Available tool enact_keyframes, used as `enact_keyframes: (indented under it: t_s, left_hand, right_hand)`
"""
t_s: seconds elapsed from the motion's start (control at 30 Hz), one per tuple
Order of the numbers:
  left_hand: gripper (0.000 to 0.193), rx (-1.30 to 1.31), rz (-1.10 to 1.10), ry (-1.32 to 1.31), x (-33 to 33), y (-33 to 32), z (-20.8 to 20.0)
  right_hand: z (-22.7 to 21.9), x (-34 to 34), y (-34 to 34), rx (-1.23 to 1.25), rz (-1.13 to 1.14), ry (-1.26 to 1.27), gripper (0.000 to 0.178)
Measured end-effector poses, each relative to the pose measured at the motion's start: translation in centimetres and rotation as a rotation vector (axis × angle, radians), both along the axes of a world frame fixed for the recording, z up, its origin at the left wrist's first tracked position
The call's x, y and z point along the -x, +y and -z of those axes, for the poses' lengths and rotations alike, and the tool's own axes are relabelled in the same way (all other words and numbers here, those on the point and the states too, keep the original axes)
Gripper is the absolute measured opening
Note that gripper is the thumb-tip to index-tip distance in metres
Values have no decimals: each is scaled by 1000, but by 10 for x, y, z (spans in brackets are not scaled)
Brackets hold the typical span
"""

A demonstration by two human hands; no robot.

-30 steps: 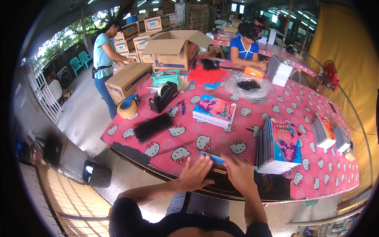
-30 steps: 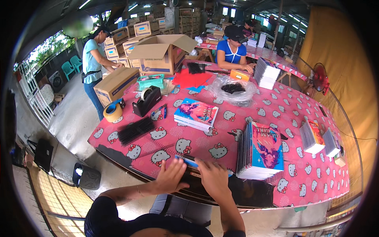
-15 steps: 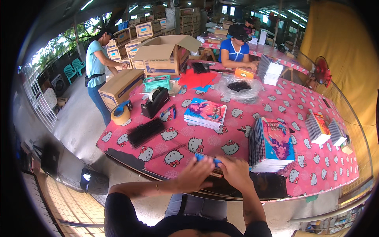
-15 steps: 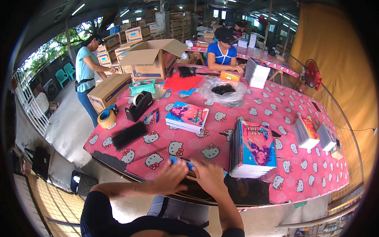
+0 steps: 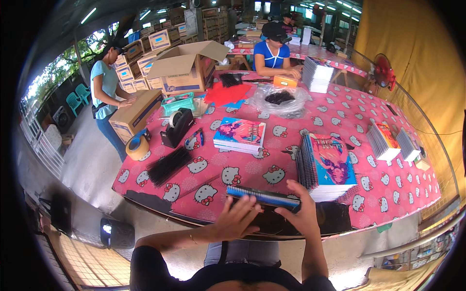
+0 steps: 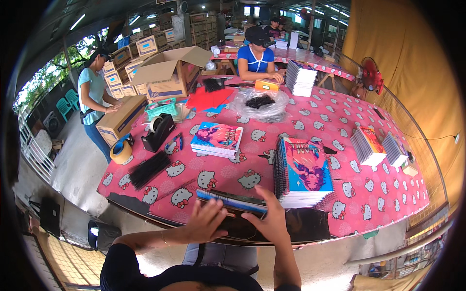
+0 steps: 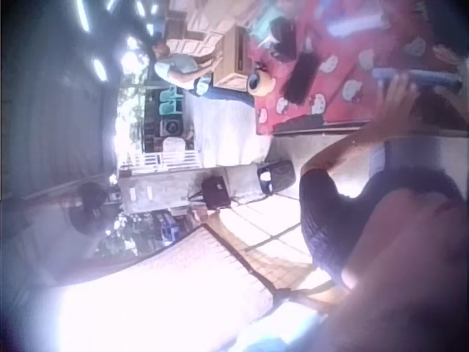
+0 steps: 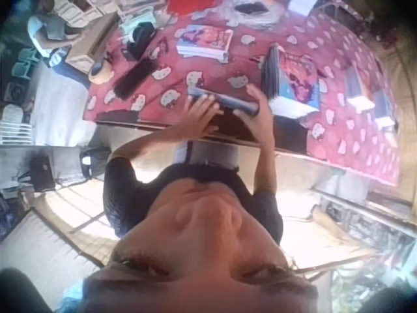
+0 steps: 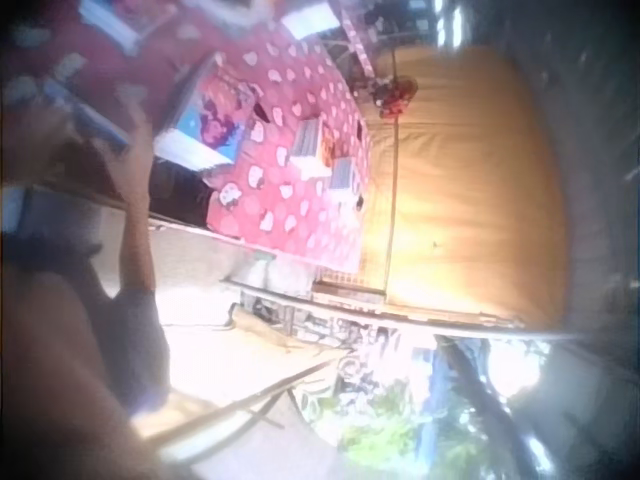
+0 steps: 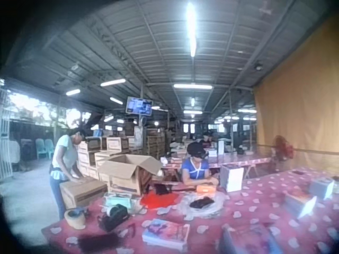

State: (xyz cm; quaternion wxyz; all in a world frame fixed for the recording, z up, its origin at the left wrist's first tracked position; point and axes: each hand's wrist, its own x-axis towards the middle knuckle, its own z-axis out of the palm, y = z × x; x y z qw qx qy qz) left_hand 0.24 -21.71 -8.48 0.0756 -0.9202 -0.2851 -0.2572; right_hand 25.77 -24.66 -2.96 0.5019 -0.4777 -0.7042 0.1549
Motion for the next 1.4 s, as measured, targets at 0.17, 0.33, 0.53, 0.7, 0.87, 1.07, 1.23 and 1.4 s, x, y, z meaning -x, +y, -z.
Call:
enact_keyframes:
  t_s: [0.17, 0.33, 0.53, 0.7, 0.87, 1.07, 1.23, 1.4]
  left_hand:
    - [39, 162, 96, 106, -6, 52, -69]
    - [68, 49, -25, 172, -19, 5, -34]
    - [86, -157, -212, 242, -22, 34, -51]
    - [87, -109, -198, 249, -34, 32, -46]
    - [83, -111, 112, 163, -16, 6, -1]
    - [83, -97, -105, 135, -47, 31, -38]
    - [83, -8, -60, 25, -49, 28, -42]
    - [70, 88, -56, -1, -48, 20, -52]
  right_hand:
    - [63, 4, 17, 178, -95, 525, 26]
    - [64, 20, 14, 145, -28, 520, 21]
    - [61, 29, 17, 215, -43, 543, 23]
    - [61, 22, 18, 117, -7, 425, 27]
    - [76, 1, 18, 115, -202, 429, 30]
    - [57, 1, 9, 298, -164, 313, 29]
    - [61, 9, 13, 199, -167, 419, 27]
    - [67, 14, 14, 142, -203, 514, 23]
